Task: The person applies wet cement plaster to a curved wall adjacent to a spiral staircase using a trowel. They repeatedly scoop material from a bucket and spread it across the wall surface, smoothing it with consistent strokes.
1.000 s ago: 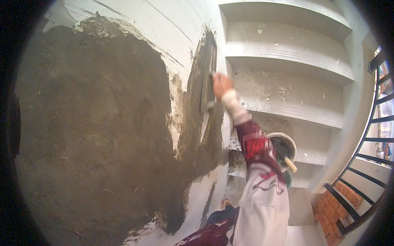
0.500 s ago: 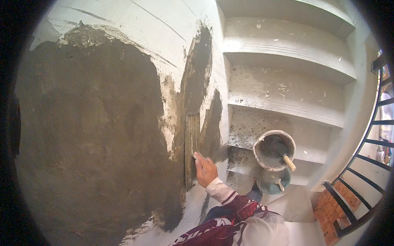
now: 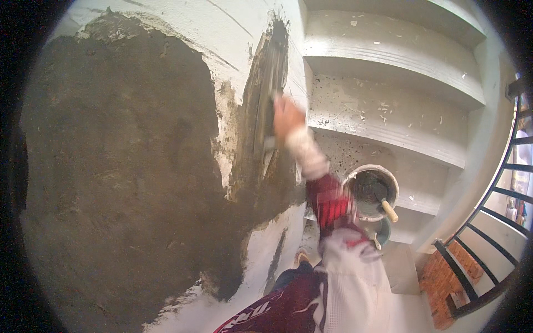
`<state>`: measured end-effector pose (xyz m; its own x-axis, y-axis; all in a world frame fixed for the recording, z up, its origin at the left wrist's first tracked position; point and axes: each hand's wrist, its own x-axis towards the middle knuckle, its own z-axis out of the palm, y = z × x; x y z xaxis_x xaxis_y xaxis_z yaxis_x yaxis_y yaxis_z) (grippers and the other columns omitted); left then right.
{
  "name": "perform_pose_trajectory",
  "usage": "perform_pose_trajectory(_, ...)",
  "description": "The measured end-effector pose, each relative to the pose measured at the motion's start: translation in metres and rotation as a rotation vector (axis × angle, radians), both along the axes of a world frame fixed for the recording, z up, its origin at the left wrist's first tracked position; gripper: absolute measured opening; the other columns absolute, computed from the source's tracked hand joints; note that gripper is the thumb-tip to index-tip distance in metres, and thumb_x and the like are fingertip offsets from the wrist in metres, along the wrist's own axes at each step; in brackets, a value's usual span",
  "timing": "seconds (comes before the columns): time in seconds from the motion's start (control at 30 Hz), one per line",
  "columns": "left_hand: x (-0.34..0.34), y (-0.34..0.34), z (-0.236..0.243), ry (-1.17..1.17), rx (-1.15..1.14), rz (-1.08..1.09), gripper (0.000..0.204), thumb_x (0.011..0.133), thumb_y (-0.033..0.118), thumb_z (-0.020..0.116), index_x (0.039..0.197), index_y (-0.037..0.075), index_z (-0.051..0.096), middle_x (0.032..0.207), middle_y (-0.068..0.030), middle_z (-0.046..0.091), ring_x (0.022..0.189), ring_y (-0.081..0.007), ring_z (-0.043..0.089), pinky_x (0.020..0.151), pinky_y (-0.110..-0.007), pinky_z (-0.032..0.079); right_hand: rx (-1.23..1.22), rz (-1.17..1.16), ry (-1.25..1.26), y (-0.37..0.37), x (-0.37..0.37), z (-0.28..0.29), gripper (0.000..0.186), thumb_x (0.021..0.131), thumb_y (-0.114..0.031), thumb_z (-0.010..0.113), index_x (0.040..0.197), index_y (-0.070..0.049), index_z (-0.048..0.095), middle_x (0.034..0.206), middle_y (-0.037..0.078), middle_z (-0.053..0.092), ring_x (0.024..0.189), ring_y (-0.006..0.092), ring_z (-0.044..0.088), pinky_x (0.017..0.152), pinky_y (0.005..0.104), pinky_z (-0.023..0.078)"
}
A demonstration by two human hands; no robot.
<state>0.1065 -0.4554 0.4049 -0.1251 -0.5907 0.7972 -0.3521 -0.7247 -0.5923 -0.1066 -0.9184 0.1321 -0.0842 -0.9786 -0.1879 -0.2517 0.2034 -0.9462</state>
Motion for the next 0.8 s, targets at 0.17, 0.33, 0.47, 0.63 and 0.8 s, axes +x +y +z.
perform_pose_trajectory(0.17,-0.002,0.0,0.001,-0.004,-0.017,0.004,0.066,0.082,0.045,0.055,0.127,-0.003,0.048,0.137,-0.0332,0.033,0.126,-0.0527,0.03,0.103,-0.064,0.019,-0.19,0.011,-0.177,0.246,0.07,-0.017,0.032,0.091,-0.017,0.048,0.118,-0.003,0.059,0.113,0.02,0.061,0.101,0.0333,0.06,0.09,0.0389,0.045)
perform_pose_trajectory(0.33,-0.002,0.007,0.005,-0.017,-0.022,0.022,0.066,0.082,0.045,0.054,0.127,-0.003,0.047,0.137,-0.0332,0.033,0.126,-0.0527,0.03,0.103,-0.064,0.019,-0.269,0.039,-0.135,0.163,0.05,-0.017,0.034,0.093,-0.017,0.044,0.12,-0.003,0.057,0.117,0.019,0.06,0.109,0.0324,0.057,0.094,0.0392,0.043)
perform_pose_trajectory(0.47,-0.001,0.008,0.005,-0.003,-0.009,0.018,0.066,0.082,0.045,0.054,0.127,-0.003,0.047,0.137,-0.0333,0.033,0.126,-0.0527,0.03,0.103,-0.064,0.019,-0.234,-0.089,0.023,-0.026,-0.007,-0.011,0.049,0.097,-0.04,0.032,0.118,-0.004,0.058,0.112,0.021,0.061,0.106,0.0371,0.057,0.093,0.042,0.044)
perform_pose_trajectory(0.63,-0.001,0.011,0.007,0.005,0.002,0.034,0.066,0.083,0.045,0.054,0.128,-0.003,0.047,0.137,-0.0333,0.033,0.126,-0.0528,0.03,0.103,-0.064,0.019,-0.219,-0.071,-0.069,0.034,0.01,0.015,0.044,0.097,-0.037,0.037,0.115,-0.006,0.061,0.107,0.02,0.063,0.096,0.0326,0.061,0.084,0.0422,0.047)
perform_pose_trajectory(0.8,0.001,0.018,0.01,0.004,-0.011,0.07,0.066,0.083,0.045,0.053,0.128,-0.003,0.047,0.137,-0.0334,0.033,0.126,-0.0529,0.03,0.103,-0.064,0.019,-0.079,0.104,-0.223,0.267,0.074,-0.025,0.036,0.095,-0.027,0.042,0.121,-0.007,0.058,0.118,0.016,0.06,0.107,0.0344,0.058,0.095,0.0406,0.044)
